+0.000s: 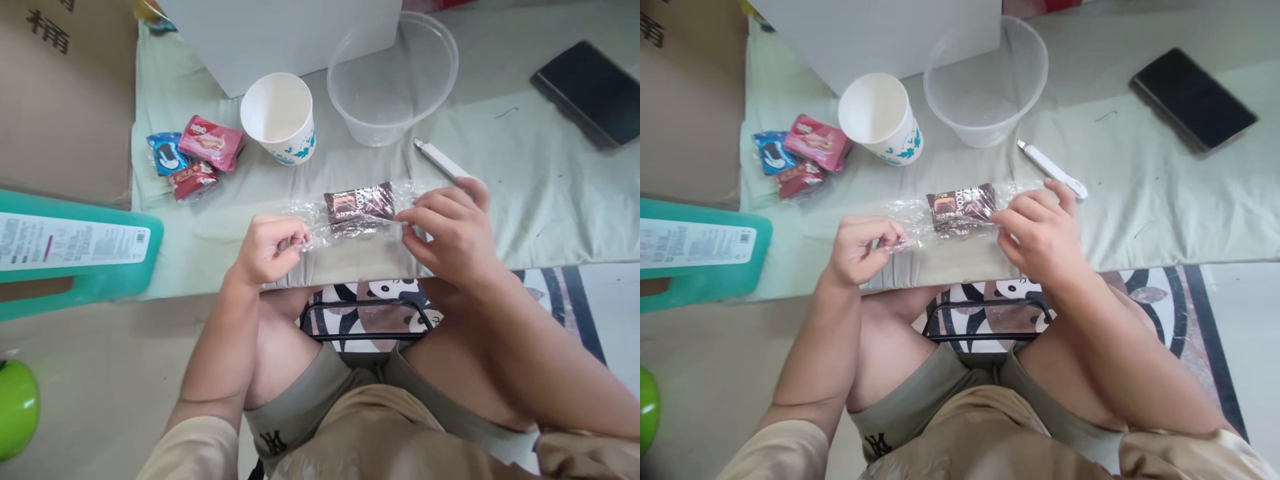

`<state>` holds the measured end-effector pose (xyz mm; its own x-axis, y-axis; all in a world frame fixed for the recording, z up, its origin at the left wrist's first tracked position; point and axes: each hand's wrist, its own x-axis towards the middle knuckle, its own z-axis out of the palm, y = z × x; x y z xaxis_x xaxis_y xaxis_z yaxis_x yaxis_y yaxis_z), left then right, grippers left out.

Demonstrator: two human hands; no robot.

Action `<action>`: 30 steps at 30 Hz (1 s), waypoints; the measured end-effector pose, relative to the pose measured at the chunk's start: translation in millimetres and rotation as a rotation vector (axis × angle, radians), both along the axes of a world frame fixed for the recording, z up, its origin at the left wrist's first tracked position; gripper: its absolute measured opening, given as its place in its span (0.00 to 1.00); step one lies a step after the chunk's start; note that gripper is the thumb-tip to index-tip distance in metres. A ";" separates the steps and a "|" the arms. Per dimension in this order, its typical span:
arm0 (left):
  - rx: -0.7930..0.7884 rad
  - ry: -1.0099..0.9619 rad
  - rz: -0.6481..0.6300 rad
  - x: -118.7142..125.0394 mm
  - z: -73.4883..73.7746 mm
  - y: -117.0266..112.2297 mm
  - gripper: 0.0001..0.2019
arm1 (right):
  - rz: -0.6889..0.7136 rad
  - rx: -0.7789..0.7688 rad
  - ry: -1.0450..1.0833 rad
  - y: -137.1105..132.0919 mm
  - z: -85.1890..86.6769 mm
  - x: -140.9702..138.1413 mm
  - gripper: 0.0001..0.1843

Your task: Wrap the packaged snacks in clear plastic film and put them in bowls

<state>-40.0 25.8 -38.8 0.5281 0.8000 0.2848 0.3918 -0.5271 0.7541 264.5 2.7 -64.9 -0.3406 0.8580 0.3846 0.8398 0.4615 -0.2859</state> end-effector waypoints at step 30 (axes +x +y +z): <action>-0.127 -0.047 0.508 15.9 -25.9 16.4 0.05 | 0.106 -0.597 -0.225 -28.3 38.7 -2.8 0.30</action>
<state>-24.1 42.3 -64.7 0.0537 0.9816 0.1830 0.5383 -0.1828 0.8227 261.7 -25.5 -26.2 -0.4520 0.8593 -0.2394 0.8677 0.3612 -0.3415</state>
